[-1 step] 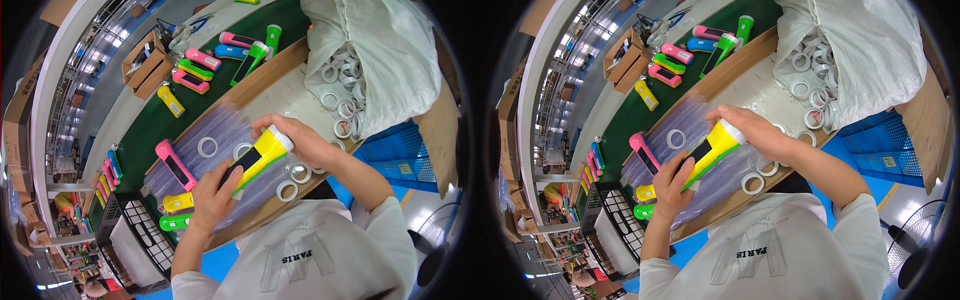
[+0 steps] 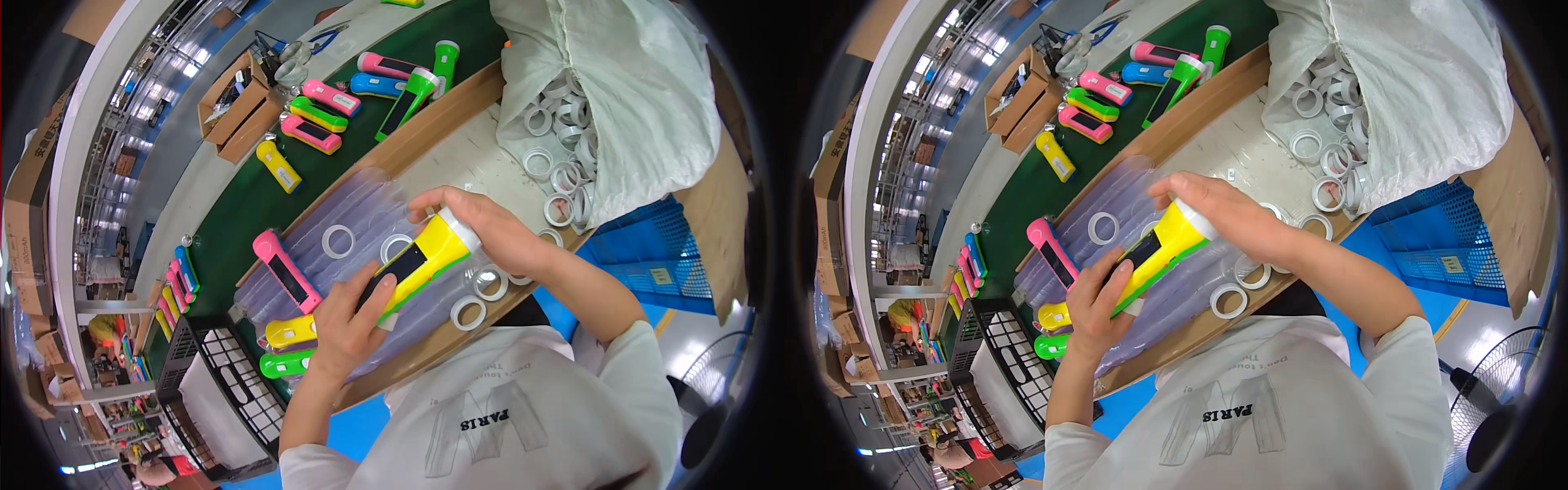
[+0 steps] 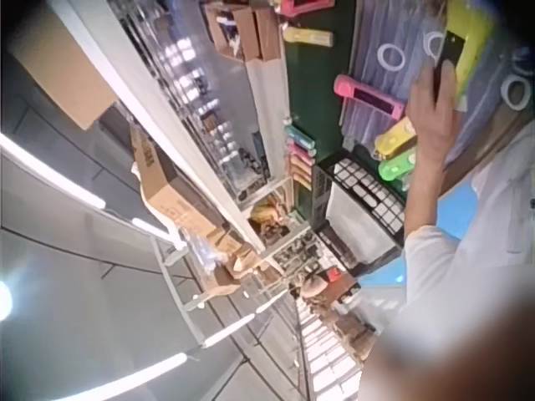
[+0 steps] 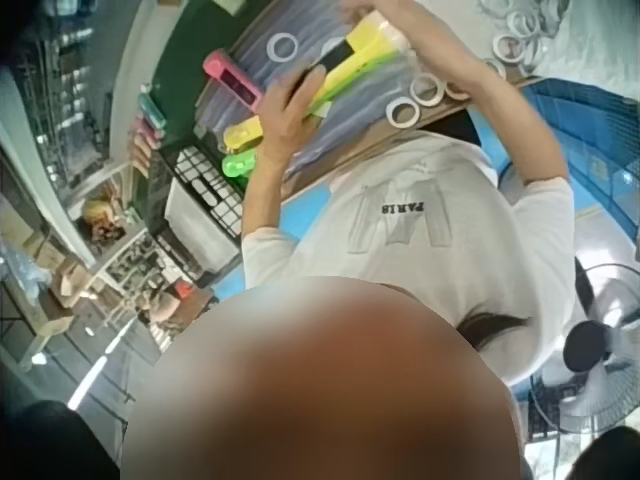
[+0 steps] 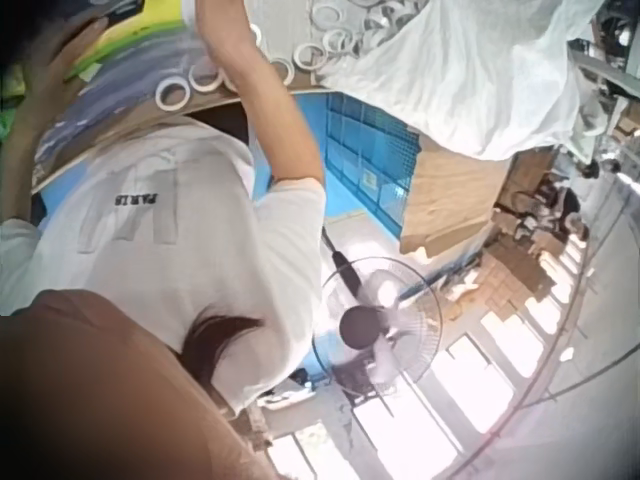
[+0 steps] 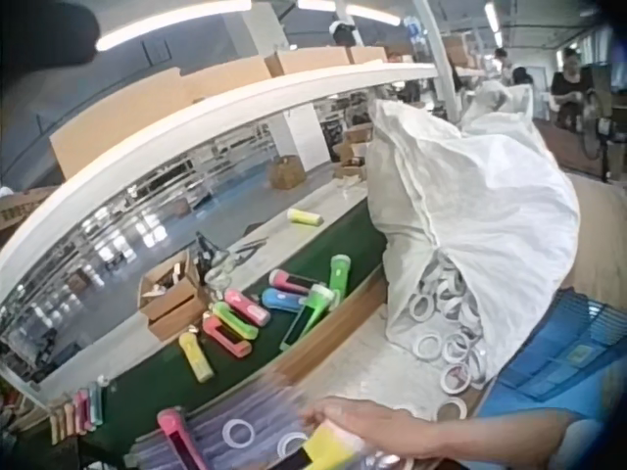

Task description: Attach heads and lenses to flashlight bodies as part of an assembly line process.

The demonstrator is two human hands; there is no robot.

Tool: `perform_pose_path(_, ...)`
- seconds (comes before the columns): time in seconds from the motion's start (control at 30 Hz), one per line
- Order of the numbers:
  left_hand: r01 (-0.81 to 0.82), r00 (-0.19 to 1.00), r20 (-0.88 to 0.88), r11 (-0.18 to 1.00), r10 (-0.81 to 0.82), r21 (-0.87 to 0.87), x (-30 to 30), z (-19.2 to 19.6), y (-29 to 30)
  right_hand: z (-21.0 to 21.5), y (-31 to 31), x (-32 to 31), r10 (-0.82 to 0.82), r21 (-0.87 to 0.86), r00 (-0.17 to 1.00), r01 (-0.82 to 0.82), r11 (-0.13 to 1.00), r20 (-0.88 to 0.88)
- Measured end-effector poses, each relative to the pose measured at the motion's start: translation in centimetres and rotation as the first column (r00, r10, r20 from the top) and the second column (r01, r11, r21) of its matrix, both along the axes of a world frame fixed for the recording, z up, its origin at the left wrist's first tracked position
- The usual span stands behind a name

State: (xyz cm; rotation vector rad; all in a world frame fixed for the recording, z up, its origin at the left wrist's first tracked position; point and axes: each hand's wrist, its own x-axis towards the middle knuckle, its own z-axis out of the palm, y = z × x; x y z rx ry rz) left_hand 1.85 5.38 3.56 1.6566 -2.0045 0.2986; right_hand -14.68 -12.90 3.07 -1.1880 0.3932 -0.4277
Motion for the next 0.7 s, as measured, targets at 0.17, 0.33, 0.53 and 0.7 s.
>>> perform_pose_path(0.17,0.010,0.947,-0.320,1.000,0.000,0.029,-1.8,0.6,-0.5,0.1,-0.1,-0.7,0.039,-0.224,0.998,-0.027,0.974,0.051)
perform_pose_path(0.33,0.420,0.399,-0.910,0.859,0.115,0.293,-1.8,3.7,2.8,2.1,2.9,-2.5,-0.057,-0.752,0.899,0.396,0.527,0.434)
perform_pose_path(0.53,-0.055,0.983,-0.156,0.966,0.097,0.254,-2.2,3.4,-2.7,-3.3,-2.7,2.4,0.054,0.258,0.968,0.012,0.966,-0.245)
perform_pose_path(0.7,-0.098,0.820,-0.521,0.955,0.238,0.281,-1.6,0.7,-1.0,-1.9,-2.6,1.6,0.111,0.300,0.991,-0.084,0.950,-0.074)
